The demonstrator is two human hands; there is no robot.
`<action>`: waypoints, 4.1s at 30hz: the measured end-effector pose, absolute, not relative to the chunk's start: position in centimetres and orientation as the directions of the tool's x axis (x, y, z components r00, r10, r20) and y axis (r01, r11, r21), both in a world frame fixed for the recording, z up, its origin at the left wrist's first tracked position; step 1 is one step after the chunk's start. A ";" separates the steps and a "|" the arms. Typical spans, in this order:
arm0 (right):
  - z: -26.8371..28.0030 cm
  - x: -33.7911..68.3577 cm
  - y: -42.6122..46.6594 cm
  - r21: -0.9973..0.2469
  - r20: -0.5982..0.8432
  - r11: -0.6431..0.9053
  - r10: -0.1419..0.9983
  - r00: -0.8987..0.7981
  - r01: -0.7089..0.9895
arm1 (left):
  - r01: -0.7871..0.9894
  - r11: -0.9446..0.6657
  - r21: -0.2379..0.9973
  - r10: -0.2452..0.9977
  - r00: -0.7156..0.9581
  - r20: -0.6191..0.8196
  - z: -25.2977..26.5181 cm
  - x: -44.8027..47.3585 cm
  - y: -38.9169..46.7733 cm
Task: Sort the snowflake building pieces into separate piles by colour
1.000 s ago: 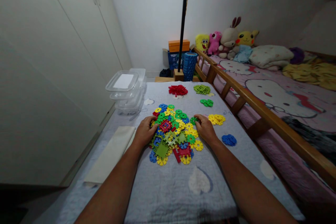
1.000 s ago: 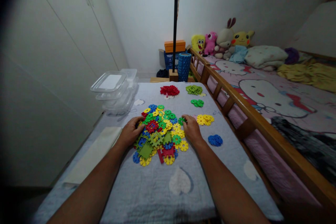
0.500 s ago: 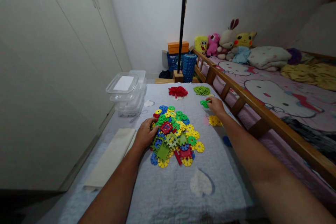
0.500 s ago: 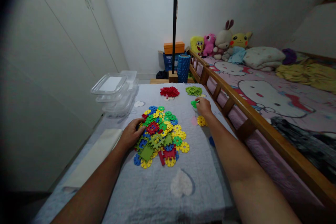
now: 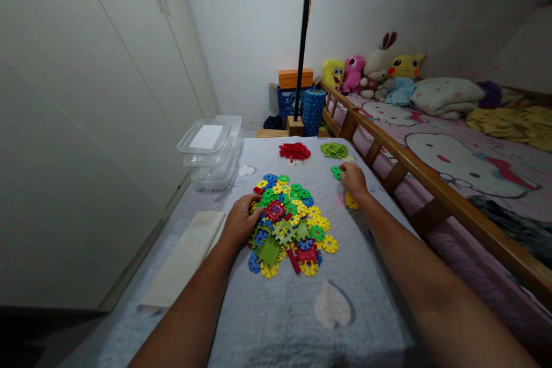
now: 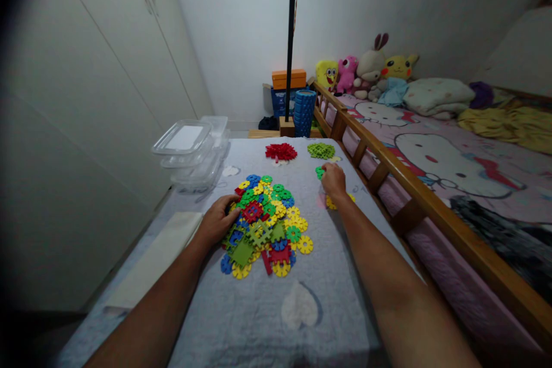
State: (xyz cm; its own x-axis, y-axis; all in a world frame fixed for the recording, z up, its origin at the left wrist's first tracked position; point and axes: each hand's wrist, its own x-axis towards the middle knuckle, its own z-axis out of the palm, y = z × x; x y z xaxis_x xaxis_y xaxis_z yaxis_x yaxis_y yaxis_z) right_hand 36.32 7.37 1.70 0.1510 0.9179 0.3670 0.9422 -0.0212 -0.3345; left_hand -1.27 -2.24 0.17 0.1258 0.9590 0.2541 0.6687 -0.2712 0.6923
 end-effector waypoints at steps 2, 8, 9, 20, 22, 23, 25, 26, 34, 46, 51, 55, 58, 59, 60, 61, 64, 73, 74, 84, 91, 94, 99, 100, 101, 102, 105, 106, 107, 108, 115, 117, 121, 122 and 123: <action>1.0 35.5 6.4 -0.306 0.349 0.002 0.930 0.110 0.952 | 0.669 -0.271 0.692 0.959 0.126 0.253 0.1 -1.3 -2.2; -0.2 33.7 5.1 -0.283 0.339 0.012 0.936 0.089 0.959 | 0.665 -0.278 0.694 0.956 0.123 0.265 -0.1 -1.3 -2.1; -0.2 33.5 4.9 -0.284 0.348 0.017 0.934 0.086 0.959 | 0.665 -0.278 0.693 0.957 0.125 0.263 -0.1 -1.3 -2.1; -0.2 27.5 1.2 -0.498 0.308 0.305 0.937 -0.163 0.812 | 0.659 -0.292 0.693 0.952 0.128 0.279 -0.1 -1.3 -2.2; -0.3 26.9 1.1 -0.484 0.292 0.316 0.937 -0.190 0.816 | 0.659 -0.296 0.691 0.949 0.125 0.288 -0.1 -1.3 -2.2; -0.3 26.8 1.0 -0.475 0.288 0.318 0.937 -0.196 0.821 | 0.660 -0.297 0.690 0.949 0.123 0.291 -0.1 -1.3 -2.2; -0.5 26.8 1.0 -0.463 0.294 0.317 0.936 -0.194 0.828 | 0.660 -0.296 0.691 0.949 0.122 0.290 0.0 -1.2 -2.2; -0.5 26.8 1.0 -0.462 0.303 0.318 0.934 -0.190 0.828 | 0.659 -0.294 0.692 0.950 0.122 0.287 0.0 -1.2 -2.2; -1.1 27.2 0.6 -0.674 0.387 0.295 0.922 -0.015 0.677 | 0.649 -0.288 0.705 0.953 0.121 0.277 -0.1 -1.3 -2.2; -0.9 27.4 0.4 -0.778 0.309 0.135 0.933 0.186 0.614 | 0.661 -0.299 0.688 0.950 0.134 0.283 -0.2 -1.3 -2.2; -0.7 27.9 1.0 -0.778 0.334 0.162 0.925 0.180 0.607 | 0.662 -0.302 0.686 0.948 0.134 0.288 0.1 -1.3 -2.3; 0.7 30.4 3.3 -0.750 0.377 0.134 0.891 0.252 0.648 | 0.660 -0.304 0.687 0.947 0.130 0.293 0.2 -1.3 -2.2; 2.0 33.3 5.7 -0.714 0.369 0.033 0.866 0.336 0.700 | 0.665 -0.296 0.686 0.950 0.132 0.282 0.1 -1.3 -2.2; 2.3 34.3 6.5 -0.699 0.366 -0.009 0.855 0.368 0.715 | 0.664 -0.294 0.687 0.951 0.131 0.281 0.0 -1.3 -2.2; 2.5 35.2 7.2 -0.686 0.361 -0.053 0.841 0.403 0.725 | 0.663 -0.292 0.689 0.951 0.128 0.280 0.0 -1.3 -2.1; 2.7 36.1 7.8 -0.675 0.359 -0.086 0.830 0.428 0.733 | 0.661 -0.291 0.692 0.952 0.126 0.280 -0.1 -1.3 -2.1; 2.6 38.1 9.3 -0.652 0.337 -0.157 0.816 0.469 0.742 | 0.655 -0.289 0.698 0.952 0.124 0.278 -0.1 -1.3 -2.1; 1.6 39.2 11.2 -0.659 0.221 -0.280 0.815 0.535 0.698 | 0.651 -0.285 0.703 0.955 0.133 0.264 -0.1 -1.4 -2.1; 1.5 39.2 11.2 -0.655 0.225 -0.278 0.816 0.533 0.703 | 0.650 -0.287 0.703 0.955 0.133 0.267 -0.1 -1.4 -2.1; 1.8 38.3 8.2 -0.649 0.343 -0.142 0.823 0.453 0.748 | 0.653 -0.295 0.698 0.951 0.132 0.279 -0.2 -1.4 -2.1; -0.3 34.5 4.8 -0.463 0.336 -0.033 0.918 0.210 0.886 | 0.661 -0.292 0.692 0.951 0.122 0.284 -0.2 -1.3 -2.1; -0.9 33.5 4.8 -0.411 0.331 -0.055 0.921 0.205 0.910 | 0.663 -0.289 0.691 0.952 0.121 0.281 -0.1 -1.3 -2.1; -0.9 33.1 5.1 -0.393 0.349 -0.053 0.915 0.202 0.918 | 0.661 -0.288 0.692 0.953 0.131 0.272 -0.1 -1.3 -2.1; -0.8 33.0 5.1 -0.388 0.348 -0.054 0.916 0.200 0.920 | 0.662 -0.290 0.691 0.953 0.131 0.274 -0.2 -1.3 -2.1; -0.7 32.9 4.9 -0.384 0.345 -0.055 0.917 0.199 0.922 | 0.662 -0.292 0.690 0.952 0.131 0.276 -0.2 -1.3 -2.1; -0.6 32.8 4.7 -0.379 0.341 -0.057 0.919 0.197 0.924 | 0.661 -0.295 0.690 0.951 0.132 0.279 -0.2 -1.3 -2.1; -0.3 32.2 3.9 -0.376 0.340 -0.038 0.924 0.176 0.926 | 0.653 -0.303 0.694 0.949 0.135 0.286 -0.2 -1.3 -2.0; -0.2 31.9 3.5 -0.381 0.339 -0.017 0.928 0.156 0.925 | 0.651 -0.302 0.696 0.949 0.134 0.286 -0.2 -1.3 -2.1; -0.1 31.5 3.1 -0.389 0.334 0.011 0.934 0.129 0.921 | 0.651 -0.300 0.698 0.949 0.131 0.285 -0.2 -1.3 -2.1; 0.0 31.1 2.8 -0.402 0.322 0.048 0.942 0.092 0.914 | 0.651 -0.296 0.699 0.950 0.126 0.285 -0.2 -1.3 -2.1; 0.0 28.5 0.7 -0.515 0.249 0.274 0.954 -0.164 0.812 | 0.650 -0.293 0.702 0.950 0.116 0.289 -0.2 -1.2 -2.2; -0.3 28.2 0.5 -0.496 0.244 0.302 0.948 -0.203 0.814 | 0.643 -0.291 0.709 0.951 0.112 0.289 -0.1 -1.2 -2.2; -0.7 28.3 0.5 -0.458 0.237 0.337 0.938 -0.252 0.823 | 0.637 -0.299 0.711 0.947 0.107 0.303 0.2 -1.1 -2.3; -0.8 28.4 0.5 -0.461 0.239 0.340 0.937 -0.254 0.820 | 0.642 -0.305 0.704 0.944 0.107 0.312 0.2 -1.1 -2.4; -0.9 28.5 0.5 -0.466 0.245 0.341 0.936 -0.252 0.816 | 0.649 -0.314 0.693 0.940 0.111 0.322 0.3 -1.0 -2.5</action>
State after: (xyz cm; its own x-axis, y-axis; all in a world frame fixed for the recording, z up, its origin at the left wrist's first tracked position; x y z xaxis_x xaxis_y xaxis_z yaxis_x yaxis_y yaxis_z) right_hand 28.47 0.52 -0.92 -0.2519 0.9363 0.2446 0.8163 0.3414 -0.4660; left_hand -1.04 -2.49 0.26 0.1106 0.9402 0.3220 0.6490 -0.3137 0.6931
